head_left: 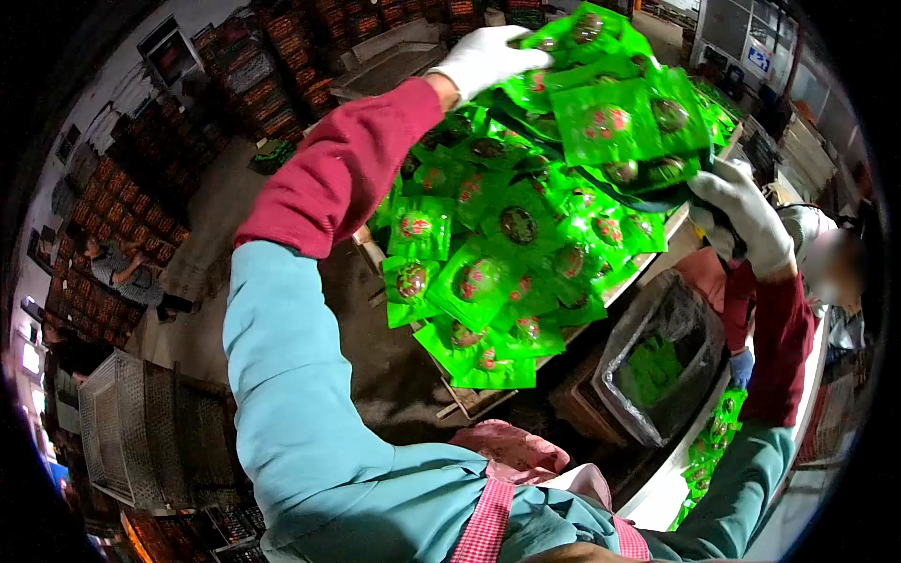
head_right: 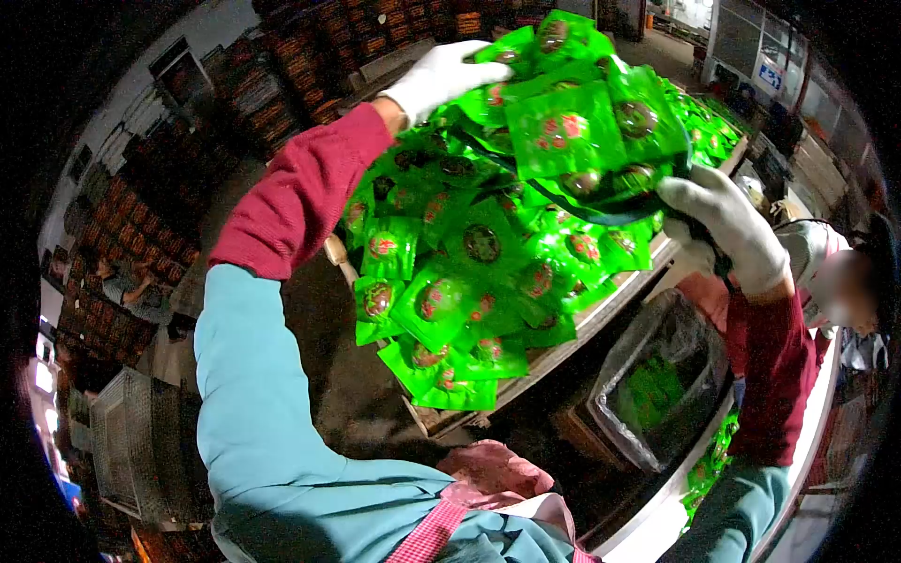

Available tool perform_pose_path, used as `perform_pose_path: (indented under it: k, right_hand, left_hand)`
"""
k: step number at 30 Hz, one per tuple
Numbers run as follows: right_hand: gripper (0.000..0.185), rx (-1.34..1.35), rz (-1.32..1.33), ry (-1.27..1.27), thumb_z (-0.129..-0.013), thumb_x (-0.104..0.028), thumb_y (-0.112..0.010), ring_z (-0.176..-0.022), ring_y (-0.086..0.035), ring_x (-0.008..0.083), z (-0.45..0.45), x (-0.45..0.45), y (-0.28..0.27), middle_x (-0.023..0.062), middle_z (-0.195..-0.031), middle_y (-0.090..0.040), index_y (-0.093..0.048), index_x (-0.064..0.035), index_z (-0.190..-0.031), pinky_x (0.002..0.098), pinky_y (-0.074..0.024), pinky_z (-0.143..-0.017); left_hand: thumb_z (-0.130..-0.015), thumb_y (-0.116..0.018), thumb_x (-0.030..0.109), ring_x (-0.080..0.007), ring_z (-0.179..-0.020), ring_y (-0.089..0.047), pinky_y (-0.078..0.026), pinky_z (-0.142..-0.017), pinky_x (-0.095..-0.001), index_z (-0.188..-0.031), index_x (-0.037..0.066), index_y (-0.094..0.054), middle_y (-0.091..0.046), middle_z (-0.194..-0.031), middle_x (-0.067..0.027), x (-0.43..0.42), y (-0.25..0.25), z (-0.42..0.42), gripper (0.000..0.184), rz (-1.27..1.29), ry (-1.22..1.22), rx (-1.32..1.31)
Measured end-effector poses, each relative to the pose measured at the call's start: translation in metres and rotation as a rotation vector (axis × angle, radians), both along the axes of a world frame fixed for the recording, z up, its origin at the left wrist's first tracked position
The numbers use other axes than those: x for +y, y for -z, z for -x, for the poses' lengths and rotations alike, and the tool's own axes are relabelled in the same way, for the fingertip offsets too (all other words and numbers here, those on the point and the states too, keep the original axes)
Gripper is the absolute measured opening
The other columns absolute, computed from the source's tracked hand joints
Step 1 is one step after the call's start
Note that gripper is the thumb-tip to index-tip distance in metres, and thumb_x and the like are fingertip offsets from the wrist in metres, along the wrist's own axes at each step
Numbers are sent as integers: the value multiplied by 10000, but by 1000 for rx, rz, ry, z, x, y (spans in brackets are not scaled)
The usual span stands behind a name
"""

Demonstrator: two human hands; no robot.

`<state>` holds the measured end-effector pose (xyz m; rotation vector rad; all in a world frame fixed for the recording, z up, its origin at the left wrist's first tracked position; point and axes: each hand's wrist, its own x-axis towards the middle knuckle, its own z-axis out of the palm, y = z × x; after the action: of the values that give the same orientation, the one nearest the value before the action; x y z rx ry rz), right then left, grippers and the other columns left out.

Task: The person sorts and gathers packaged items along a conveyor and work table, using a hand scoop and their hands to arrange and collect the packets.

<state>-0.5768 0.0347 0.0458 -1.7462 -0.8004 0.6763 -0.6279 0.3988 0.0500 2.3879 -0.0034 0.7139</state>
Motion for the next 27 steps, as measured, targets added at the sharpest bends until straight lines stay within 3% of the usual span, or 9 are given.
perform_pose_path:
  k: [4, 11, 12, 14, 16, 20, 22, 26, 27]
  right_hand:
    - [266, -83, 60, -74, -917, -284, -561, -351, -378, 42, -8, 65, -14, -14, -606, -512, -549, -28, -990, 202, -296, -313]
    - [263, -211, 172, -355, -914, -280, -560, -341, -398, 63, -27, 153, -24, -26, -597, -520, -559, -28, -986, 205, -321, -316]
    - [232, -296, 250, -263, -926, -239, -551, -338, -411, 72, -27, 166, -25, -10, -593, -524, -564, -26, -1017, 214, -332, -321]
    - [192, -704, 50, -627, -924, -224, -561, -359, -449, 84, -79, 179, -5, 18, -584, -531, -571, -41, -983, 226, -339, -328]
    - [219, -429, 113, -631, -923, -234, -574, -362, -462, 97, -74, 188, -13, 37, -598, -548, -565, -33, -1009, 237, -342, -327]
    - [267, -140, 288, -241, -909, -292, -607, -349, -422, 81, -39, 184, -34, 34, -589, -547, -562, -40, -986, 227, -331, -316]
    - [268, -124, 382, -306, -895, -302, -633, -337, -389, 59, -42, 189, -39, 9, -577, -539, -565, -59, -985, 207, -312, -302]
    - [266, -42, 316, -265, -894, -301, -637, -338, -393, 54, -35, 190, -37, -2, -569, -538, -568, -61, -987, 200, -307, -299]
    - [263, -76, 337, -272, -896, -313, -629, -340, -387, 47, -34, 190, -40, -12, -572, -534, -580, -61, -951, 201, -301, -300]
  left_hand:
    - [-832, -710, 272, -76, -882, -588, -471, -812, -239, -1177, 60, -633, -663, -995, -15, 47, 5, 44, 413, 321, -33, 85]
    - [-818, -730, 279, -88, -813, -606, -475, -748, -258, -1078, 31, -678, -681, -929, -14, 131, 31, 85, 362, 507, -116, 25]
    - [-814, -726, 334, -98, -805, -600, -468, -757, -264, -1058, 24, -684, -682, -917, -20, 144, 34, 91, 397, 542, -136, 74]
    - [-808, -723, 367, -103, -802, -597, -465, -760, -270, -1052, 23, -686, -684, -919, -26, 170, 49, 98, 423, 538, -196, 143]
    - [-792, -715, 433, -116, -783, -587, -460, -769, -278, -1040, 30, -692, -686, -936, -44, 186, 71, 106, 475, 525, -286, 227]
    - [-810, -689, 438, -186, -894, -609, -463, -860, -319, -1109, 25, -655, -670, -1004, -105, 198, 99, 116, 511, 403, -329, 74]
    - [-836, -669, 426, -253, -1054, -584, -451, -922, -367, -1216, 13, -580, -605, -1176, -143, 198, 101, 122, 568, -87, -680, 38]
    - [-898, -585, 420, -367, -1149, -530, -417, -994, -425, -1326, 77, -479, -522, -1260, -214, 193, 114, 104, 558, -463, -336, -215]
    - [-902, -561, 441, -365, -1177, -509, -418, -996, -434, -1360, 102, -435, -517, -1273, -209, 181, 124, 104, 583, -362, -332, -13]
